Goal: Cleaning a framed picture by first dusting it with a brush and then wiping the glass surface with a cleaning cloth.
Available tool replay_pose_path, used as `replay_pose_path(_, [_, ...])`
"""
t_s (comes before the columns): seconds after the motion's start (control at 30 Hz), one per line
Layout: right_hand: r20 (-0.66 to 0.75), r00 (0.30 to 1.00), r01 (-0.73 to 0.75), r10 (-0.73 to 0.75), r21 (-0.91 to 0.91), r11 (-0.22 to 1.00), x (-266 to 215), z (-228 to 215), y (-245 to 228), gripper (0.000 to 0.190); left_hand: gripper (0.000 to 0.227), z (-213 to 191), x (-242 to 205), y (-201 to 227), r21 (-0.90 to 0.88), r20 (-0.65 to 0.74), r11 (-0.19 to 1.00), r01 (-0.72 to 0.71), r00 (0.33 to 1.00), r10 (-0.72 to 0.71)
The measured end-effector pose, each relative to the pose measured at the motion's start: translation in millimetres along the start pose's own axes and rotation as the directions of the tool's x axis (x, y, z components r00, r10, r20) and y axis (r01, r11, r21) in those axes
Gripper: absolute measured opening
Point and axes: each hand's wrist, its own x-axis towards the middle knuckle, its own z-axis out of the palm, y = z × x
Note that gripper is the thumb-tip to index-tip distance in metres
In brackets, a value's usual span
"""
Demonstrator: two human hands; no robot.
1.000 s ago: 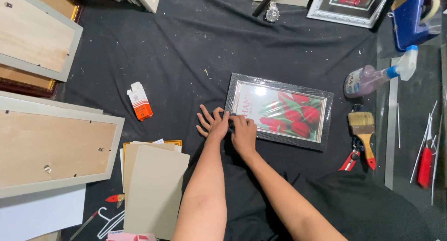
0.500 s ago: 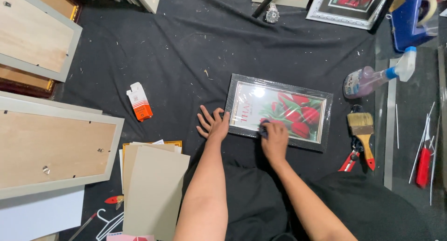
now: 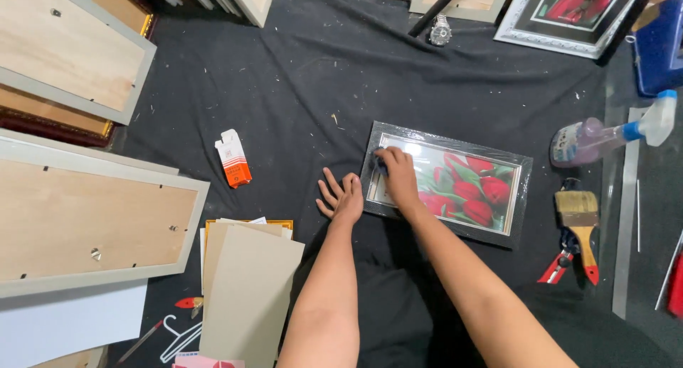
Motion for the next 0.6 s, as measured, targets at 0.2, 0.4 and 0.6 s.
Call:
replay_pose_path(0.2, [0.011,0.997,-0.073,0.072,0.075,0.995,-3,7,-11,0.062,0.056,10,10,-8,-0.024,-0.017,1.000,-0.015,1.000,0.015])
replay_pose_path(0.4, [0.091,0.988,0.127,-0.129,0.023,0.992,-61,3,-27,0.053,0.060,10,10,-6,-0.055,-0.022,0.998,-0.008,1.000,0.007])
replay_pose_path(0.6, [0.007,1.000,0.010,-0.010,0.038,0.999,27,-2,-9,0.063,0.064,8,10,-8,-0.065,-0.011,0.997,-0.030,1.000,0.030])
